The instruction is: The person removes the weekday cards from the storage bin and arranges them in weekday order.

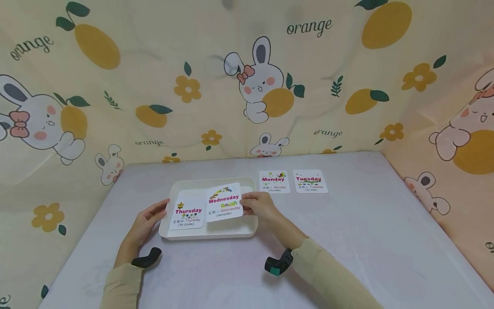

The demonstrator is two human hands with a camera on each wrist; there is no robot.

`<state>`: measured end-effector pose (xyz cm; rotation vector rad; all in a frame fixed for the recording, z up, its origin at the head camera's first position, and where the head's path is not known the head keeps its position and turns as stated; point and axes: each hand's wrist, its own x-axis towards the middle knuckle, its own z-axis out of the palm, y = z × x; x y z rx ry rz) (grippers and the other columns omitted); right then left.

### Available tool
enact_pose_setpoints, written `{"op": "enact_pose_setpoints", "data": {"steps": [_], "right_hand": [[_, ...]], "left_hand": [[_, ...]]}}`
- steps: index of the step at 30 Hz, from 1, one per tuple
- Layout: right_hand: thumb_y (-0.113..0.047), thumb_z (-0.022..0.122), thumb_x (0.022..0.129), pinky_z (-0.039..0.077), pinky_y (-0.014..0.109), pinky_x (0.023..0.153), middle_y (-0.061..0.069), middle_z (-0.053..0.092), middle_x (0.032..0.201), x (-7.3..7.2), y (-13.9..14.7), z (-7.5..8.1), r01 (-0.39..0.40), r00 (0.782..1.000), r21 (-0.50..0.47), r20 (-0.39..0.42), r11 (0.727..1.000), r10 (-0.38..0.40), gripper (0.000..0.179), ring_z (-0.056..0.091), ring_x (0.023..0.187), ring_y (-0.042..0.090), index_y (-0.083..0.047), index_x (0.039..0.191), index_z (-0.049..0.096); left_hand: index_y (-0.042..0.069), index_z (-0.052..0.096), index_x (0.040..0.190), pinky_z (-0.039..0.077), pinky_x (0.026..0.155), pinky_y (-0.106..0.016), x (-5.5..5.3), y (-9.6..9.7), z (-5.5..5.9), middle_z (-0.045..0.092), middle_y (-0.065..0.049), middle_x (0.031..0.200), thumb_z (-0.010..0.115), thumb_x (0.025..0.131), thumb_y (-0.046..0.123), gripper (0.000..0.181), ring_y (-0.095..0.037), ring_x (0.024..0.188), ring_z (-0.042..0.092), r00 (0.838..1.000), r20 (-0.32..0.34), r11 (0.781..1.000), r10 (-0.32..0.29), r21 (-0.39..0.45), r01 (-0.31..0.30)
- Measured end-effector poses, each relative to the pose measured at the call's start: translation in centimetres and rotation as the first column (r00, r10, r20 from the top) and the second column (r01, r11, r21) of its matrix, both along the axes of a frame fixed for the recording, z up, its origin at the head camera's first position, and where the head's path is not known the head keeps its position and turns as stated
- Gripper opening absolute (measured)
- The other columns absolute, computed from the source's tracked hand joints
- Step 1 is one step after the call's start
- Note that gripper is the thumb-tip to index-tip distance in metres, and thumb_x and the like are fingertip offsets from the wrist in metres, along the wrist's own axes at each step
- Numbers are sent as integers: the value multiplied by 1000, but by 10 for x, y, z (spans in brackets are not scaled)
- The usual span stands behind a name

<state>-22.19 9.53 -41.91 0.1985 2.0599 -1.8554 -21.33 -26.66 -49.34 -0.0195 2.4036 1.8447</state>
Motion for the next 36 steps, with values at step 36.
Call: {"op": "enact_pose_setpoints", "data": {"steps": [36], "right_hand": [[-13,57,96,57,17,72,9,68,107,-17,75,8,22,999,96,-35,995,-19,41,63,76,3,10,130,51]], "left_hand": [[6,46,142,40,92,0,0,-1,-1,41,-12,153,61,95,28,54,21,110,48,1000,2,1000,-3,-8,3]]}}
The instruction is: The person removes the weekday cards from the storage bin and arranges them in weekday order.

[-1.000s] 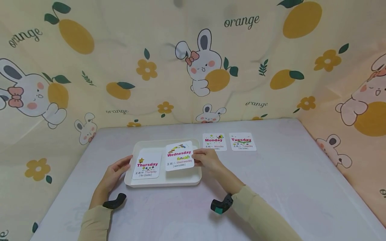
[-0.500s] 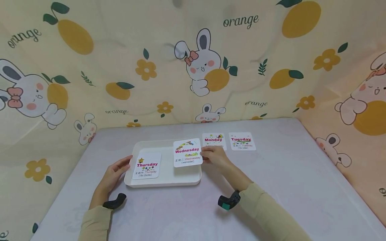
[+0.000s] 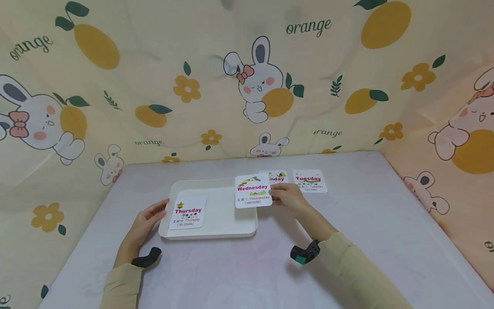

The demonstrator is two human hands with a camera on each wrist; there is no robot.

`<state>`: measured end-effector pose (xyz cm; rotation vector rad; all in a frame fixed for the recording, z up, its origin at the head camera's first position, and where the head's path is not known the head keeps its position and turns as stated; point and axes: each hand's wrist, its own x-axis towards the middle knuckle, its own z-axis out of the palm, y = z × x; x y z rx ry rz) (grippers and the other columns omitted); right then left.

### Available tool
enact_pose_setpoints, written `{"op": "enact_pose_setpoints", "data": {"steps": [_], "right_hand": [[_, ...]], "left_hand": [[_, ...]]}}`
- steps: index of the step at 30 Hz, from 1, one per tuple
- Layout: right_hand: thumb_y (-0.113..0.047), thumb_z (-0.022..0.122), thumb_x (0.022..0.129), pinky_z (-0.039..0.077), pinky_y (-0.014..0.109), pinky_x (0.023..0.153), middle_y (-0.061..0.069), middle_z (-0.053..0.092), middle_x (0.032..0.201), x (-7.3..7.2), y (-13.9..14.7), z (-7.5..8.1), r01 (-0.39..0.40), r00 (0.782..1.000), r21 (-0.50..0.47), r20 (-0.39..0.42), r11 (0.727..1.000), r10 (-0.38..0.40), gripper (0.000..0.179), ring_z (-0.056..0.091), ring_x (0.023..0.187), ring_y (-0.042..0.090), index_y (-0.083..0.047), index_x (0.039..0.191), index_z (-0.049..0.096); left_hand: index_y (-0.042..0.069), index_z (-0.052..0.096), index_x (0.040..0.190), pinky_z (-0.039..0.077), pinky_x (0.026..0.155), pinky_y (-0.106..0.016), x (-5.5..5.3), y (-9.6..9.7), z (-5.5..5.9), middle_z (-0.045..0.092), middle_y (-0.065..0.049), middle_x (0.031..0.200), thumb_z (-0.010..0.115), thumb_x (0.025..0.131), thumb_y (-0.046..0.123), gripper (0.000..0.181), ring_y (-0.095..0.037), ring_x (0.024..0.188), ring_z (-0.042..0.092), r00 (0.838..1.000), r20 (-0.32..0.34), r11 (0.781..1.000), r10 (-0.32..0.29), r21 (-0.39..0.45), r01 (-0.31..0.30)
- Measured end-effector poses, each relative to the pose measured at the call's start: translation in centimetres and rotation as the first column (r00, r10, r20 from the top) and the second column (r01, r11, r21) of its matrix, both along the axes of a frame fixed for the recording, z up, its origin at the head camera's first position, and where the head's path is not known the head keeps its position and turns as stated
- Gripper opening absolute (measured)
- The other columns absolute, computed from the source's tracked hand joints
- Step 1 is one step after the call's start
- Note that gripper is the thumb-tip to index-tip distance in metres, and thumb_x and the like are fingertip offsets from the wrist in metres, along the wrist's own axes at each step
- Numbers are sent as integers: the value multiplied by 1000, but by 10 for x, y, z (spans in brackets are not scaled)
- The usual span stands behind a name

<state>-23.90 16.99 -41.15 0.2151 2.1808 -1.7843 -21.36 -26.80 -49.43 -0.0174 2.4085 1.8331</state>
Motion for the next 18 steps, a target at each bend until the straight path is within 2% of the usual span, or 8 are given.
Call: {"op": "enact_pose_setpoints", "data": {"steps": [4,10,12,16,18], "right_hand": [[-16,56,97,56,16,73,14,64,119,-1,11,2,-2,1000,31,3,1000,2,43,62,79,3,9,131,50],[-16,57,97,56,15,73,2,65,107,-5,29,5,30,999,11,14,999,-31,47,62,78,2,9,135,47],[-17,56,97,56,16,74,5,64,111,-6,34,7,39,999,24,14,999,-39,48,62,78,2,8,136,46],[-20,53,99,56,17,78,16,57,129,-7,43,10,36,999,68,4,997,-36,49,62,81,3,6,140,44],[-20,52,99,56,17,79,17,55,130,-8,48,11,39,999,70,4,997,-39,50,62,81,2,6,141,42]], "left_hand": [[7,46,142,40,91,1,-1,1,-1,42,-11,153,61,94,30,55,21,109,48,1000,4,1000,6,-9,-6],[6,46,142,39,91,1,0,2,-1,41,-14,153,61,95,29,55,22,108,48,1000,-8,1000,1,-15,-1],[5,46,142,40,91,1,0,2,-1,41,-15,153,61,95,27,54,21,109,49,1000,-15,1000,1,-12,-1],[5,46,141,41,92,0,0,1,-1,45,-12,151,61,95,23,52,20,110,50,1000,-22,1000,4,-2,-4],[5,46,141,41,92,0,0,1,-1,46,-10,150,60,95,23,52,19,111,50,1000,-21,1000,4,-2,-4]]}}
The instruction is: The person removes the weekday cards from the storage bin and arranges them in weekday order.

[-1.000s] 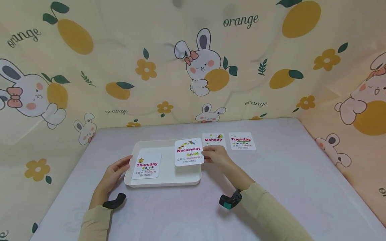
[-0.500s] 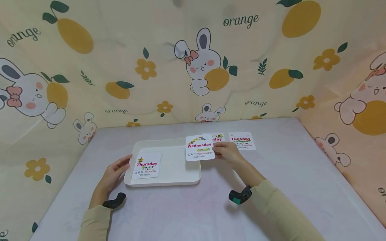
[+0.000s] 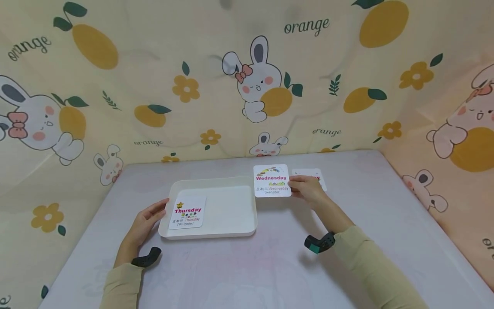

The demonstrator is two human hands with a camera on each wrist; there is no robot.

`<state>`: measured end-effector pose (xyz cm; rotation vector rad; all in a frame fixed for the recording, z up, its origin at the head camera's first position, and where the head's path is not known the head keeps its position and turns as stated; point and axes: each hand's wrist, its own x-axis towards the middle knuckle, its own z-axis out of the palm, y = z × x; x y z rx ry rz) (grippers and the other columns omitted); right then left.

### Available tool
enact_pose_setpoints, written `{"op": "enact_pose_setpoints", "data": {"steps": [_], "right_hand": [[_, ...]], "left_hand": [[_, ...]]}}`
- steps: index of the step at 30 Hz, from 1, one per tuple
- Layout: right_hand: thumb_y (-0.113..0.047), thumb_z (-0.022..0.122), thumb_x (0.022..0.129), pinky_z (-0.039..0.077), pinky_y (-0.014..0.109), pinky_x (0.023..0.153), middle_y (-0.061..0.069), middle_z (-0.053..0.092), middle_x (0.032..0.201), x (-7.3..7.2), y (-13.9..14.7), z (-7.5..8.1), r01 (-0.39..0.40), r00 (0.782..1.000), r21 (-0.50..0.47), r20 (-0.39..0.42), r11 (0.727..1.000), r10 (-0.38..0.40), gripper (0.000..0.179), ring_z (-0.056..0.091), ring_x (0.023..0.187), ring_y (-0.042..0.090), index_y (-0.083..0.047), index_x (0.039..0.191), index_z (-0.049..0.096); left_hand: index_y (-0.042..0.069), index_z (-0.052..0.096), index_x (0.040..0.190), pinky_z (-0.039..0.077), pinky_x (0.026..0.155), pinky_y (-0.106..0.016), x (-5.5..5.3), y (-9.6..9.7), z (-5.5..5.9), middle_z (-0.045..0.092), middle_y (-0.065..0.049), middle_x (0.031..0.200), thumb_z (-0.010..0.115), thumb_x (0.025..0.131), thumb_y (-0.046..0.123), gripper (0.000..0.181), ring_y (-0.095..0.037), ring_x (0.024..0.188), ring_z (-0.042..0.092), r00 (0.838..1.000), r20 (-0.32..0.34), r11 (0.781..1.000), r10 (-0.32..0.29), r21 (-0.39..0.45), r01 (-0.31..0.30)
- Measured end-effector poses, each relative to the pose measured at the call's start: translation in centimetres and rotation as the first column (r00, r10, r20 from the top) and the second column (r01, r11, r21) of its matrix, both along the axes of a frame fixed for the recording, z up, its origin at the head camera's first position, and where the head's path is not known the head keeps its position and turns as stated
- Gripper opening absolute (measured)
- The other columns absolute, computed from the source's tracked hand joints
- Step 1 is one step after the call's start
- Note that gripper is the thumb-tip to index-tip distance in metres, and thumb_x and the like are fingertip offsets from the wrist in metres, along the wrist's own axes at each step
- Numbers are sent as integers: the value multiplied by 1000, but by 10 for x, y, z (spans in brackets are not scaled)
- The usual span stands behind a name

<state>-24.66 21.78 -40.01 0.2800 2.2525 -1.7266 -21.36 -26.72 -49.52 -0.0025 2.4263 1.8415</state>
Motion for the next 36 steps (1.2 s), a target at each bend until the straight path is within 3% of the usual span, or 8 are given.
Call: {"op": "enact_pose_setpoints", "data": {"steps": [8,15,19,22,24,27,33,36], "right_hand": [[-20,52,99,55,14,77,0,59,112,-2,22,4,39,999,-29,37,999,-38,54,61,81,1,4,145,37],[-22,50,100,55,14,80,20,44,144,-8,43,1,83,995,-1,56,997,-83,56,59,85,1,2,148,33],[-23,49,100,55,13,79,22,34,154,-11,53,-1,119,990,-5,76,993,-118,58,58,84,0,0,149,30],[-23,51,100,55,13,77,17,51,137,-15,61,-2,145,985,-22,93,989,-143,59,59,80,-1,-1,150,29],[-22,52,99,55,14,76,7,60,121,-17,66,-1,160,981,-44,116,986,-154,59,60,78,-1,-2,150,29],[-21,52,99,55,15,76,-8,58,100,-20,73,0,176,975,-72,152,982,-164,60,60,80,0,-4,151,28],[-20,52,99,55,16,77,-3,53,114,-24,87,-1,221,959,-69,196,973,-204,60,57,86,3,-7,152,27],[-20,52,99,55,16,78,-7,54,105,-25,96,-3,239,952,-67,211,969,-220,60,57,86,3,-7,152,27]], "left_hand": [[8,46,142,39,92,1,0,0,0,41,-12,153,61,95,28,53,21,110,47,1000,24,1000,5,-16,-5],[7,45,142,40,92,0,-1,-1,-1,41,-13,153,61,95,28,55,21,111,48,1000,18,1000,-8,-4,8],[6,45,142,40,92,0,0,-1,-1,42,-13,153,60,95,28,54,22,110,48,1000,5,1000,-15,-9,15],[6,44,143,39,92,1,1,-1,0,41,-13,153,59,96,28,54,20,112,48,1000,8,1000,-15,-15,16],[8,45,143,38,92,2,1,-1,0,41,-13,153,59,96,28,54,20,112,47,1000,12,1000,-13,-19,13],[9,46,143,38,92,1,1,-2,0,42,-11,153,60,95,30,54,19,113,47,1000,11,1000,-9,-22,9],[7,46,142,39,93,1,1,-3,-1,42,-12,153,59,96,28,53,20,112,48,1000,3,1000,-10,-7,10],[7,45,142,39,92,1,0,-2,-2,41,-14,153,59,96,29,54,21,111,47,1000,7,1000,-11,-14,11]]}}
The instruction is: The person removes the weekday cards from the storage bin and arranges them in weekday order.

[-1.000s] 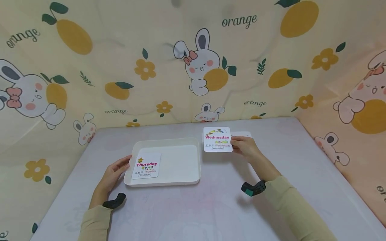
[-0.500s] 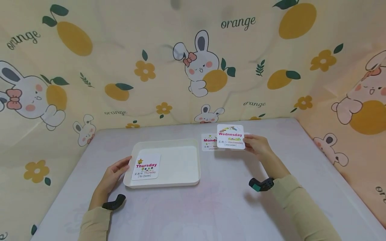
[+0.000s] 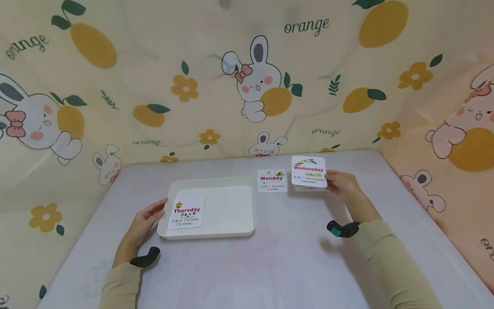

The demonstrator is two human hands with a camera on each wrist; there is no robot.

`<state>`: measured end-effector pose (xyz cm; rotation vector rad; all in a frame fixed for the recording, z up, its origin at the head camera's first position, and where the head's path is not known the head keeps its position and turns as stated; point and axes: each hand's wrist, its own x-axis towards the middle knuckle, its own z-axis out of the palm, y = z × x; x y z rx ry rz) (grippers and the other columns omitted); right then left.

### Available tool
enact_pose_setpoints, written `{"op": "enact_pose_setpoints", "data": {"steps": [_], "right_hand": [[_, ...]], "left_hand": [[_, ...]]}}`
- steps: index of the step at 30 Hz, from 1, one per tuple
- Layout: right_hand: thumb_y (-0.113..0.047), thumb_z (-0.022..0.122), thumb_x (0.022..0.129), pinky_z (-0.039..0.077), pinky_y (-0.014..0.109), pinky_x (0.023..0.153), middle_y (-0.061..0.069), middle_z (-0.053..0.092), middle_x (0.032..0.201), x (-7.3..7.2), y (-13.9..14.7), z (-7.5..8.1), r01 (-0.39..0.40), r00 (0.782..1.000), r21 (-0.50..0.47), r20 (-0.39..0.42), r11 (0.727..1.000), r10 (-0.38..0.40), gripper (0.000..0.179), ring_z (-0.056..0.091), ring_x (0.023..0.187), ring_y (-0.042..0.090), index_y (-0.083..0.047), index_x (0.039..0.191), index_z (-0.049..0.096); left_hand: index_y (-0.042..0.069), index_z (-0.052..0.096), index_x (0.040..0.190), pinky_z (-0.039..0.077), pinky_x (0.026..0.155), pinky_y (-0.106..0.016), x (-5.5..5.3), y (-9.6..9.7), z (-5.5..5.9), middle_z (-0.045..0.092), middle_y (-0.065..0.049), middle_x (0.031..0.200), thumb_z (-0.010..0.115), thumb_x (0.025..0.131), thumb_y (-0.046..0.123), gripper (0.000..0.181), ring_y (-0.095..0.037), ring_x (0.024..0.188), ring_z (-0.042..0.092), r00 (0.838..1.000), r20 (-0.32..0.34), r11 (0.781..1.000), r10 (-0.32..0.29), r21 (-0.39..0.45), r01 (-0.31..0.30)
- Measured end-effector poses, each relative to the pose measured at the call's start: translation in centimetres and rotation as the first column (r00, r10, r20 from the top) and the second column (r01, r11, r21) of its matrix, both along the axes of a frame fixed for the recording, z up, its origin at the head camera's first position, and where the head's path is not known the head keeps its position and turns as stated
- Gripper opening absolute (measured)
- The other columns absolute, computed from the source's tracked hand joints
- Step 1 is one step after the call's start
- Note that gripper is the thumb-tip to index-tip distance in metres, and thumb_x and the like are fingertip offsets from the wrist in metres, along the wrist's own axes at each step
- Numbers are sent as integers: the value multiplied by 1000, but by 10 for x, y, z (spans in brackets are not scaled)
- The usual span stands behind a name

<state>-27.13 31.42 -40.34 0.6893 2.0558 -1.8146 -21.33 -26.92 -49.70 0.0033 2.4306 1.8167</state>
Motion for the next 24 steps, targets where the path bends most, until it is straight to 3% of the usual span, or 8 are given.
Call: {"op": "enact_pose_setpoints", "data": {"steps": [4,10,12,16,20,24], "right_hand": [[-17,53,98,55,17,81,-12,55,89,-1,12,-3,50,998,-61,37,997,-48,61,55,88,4,-11,152,27],[-16,54,97,55,18,83,-15,57,79,-1,23,-3,118,992,-147,68,982,-109,62,55,89,5,-16,153,26],[-16,55,97,55,18,83,-15,59,76,-2,27,-3,138,989,-160,74,977,-128,59,55,89,5,-19,151,32],[-15,57,95,55,18,82,-15,61,74,-4,34,-4,183,981,-174,92,968,-169,37,56,91,7,-27,130,53],[-16,59,94,54,21,94,-12,58,83,-7,41,-6,215,974,-159,109,964,-199,51,55,94,9,-29,141,45],[-16,57,96,55,21,91,-14,57,77,-10,49,-10,220,972,-115,113,969,-207,63,56,85,6,-19,152,28]], "left_hand": [[8,45,143,39,92,1,-1,1,1,41,-13,154,60,95,32,55,21,110,47,1000,10,1000,3,-14,-3],[8,45,143,38,91,2,-1,-1,0,41,-12,154,60,95,31,55,22,109,46,1000,19,1000,11,-13,-11],[8,46,142,38,91,2,0,-2,0,41,-12,154,60,95,32,55,22,110,46,1000,14,1000,12,-13,-12],[8,45,143,38,92,1,0,-2,0,41,-13,154,60,95,32,56,22,110,46,1000,5,1000,2,-7,-2],[8,46,142,39,92,1,0,0,0,41,-12,154,61,94,33,57,21,111,47,1000,7,1000,8,0,-8],[8,47,142,39,92,1,-1,0,0,43,-10,153,62,94,32,56,20,112,48,1000,-2,1000,10,4,-10]]}}
